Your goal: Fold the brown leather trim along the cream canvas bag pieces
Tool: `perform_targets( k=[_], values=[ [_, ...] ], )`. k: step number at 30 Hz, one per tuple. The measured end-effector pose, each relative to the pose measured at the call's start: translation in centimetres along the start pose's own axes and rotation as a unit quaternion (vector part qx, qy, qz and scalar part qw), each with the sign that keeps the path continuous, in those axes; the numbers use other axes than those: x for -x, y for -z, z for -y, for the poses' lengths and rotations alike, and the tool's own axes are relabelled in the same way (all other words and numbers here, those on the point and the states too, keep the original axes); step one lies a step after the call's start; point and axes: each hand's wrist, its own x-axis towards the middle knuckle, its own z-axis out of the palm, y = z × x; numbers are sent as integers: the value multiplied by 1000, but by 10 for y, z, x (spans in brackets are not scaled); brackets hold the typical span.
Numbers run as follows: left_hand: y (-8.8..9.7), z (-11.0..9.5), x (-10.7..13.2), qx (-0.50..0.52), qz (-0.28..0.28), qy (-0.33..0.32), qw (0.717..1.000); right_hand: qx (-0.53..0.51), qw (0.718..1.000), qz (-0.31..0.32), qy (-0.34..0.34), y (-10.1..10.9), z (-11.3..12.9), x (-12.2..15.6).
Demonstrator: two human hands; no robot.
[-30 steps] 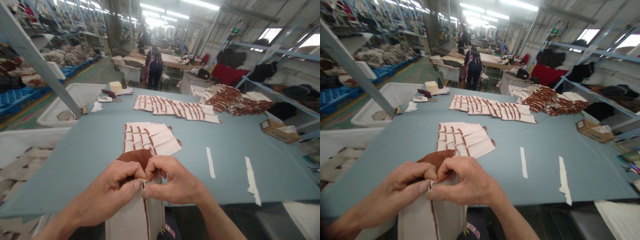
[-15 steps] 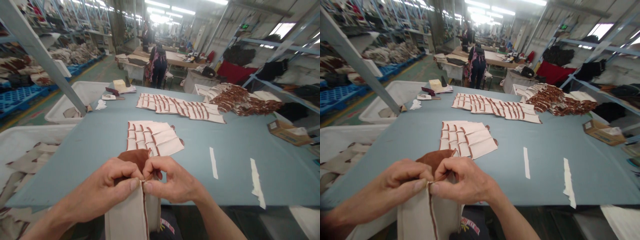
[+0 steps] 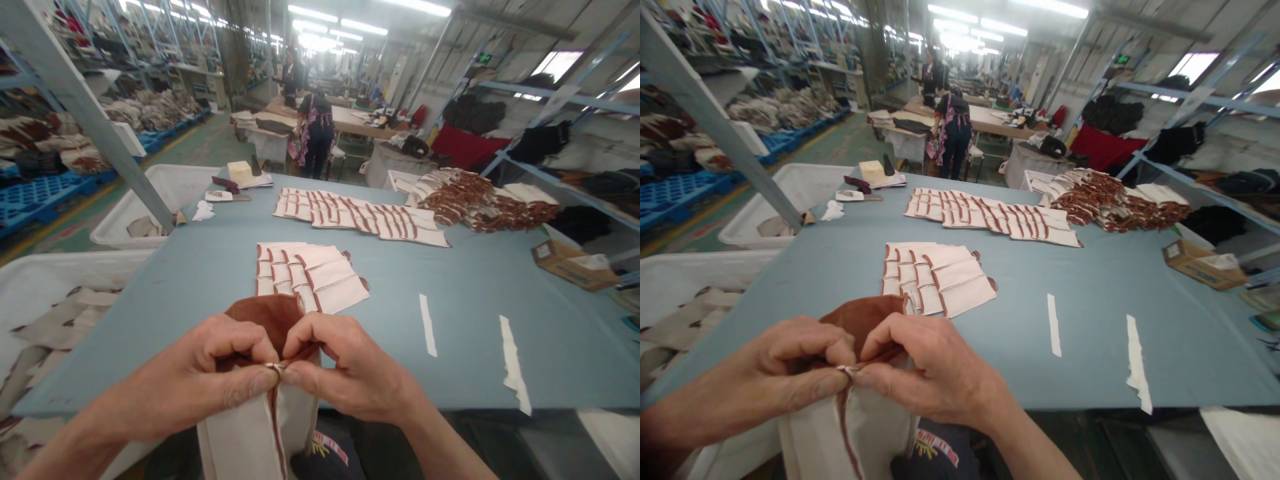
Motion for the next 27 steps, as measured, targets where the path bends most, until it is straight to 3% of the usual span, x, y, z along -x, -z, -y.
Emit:
perform_targets(
  k=[4, 11, 14, 19, 23, 27],
  values=[
    [1, 2, 6, -22, -11, 4, 1000, 70, 994, -19, 76, -1, 2, 0],
    [-4, -5, 9, -156, -88, -40, 983, 124, 978, -114, 119, -18, 3, -11],
    [-5, -9, 8, -222, -120, -55, 966, 102, 986, -96, 89, -23, 2, -16],
    [-3, -10, 10, -270, -112, -73, 954, 11, 999, -27, -28, -18, 1, -17],
    [-2, -8, 11, -242, -112, -59, 962, 61, 997, -12, -51, -17, 3, -16],
    [6, -5, 11, -194, -72, -15, 978, 62, 995, -1, -76, -21, 5, -16]
  ],
)
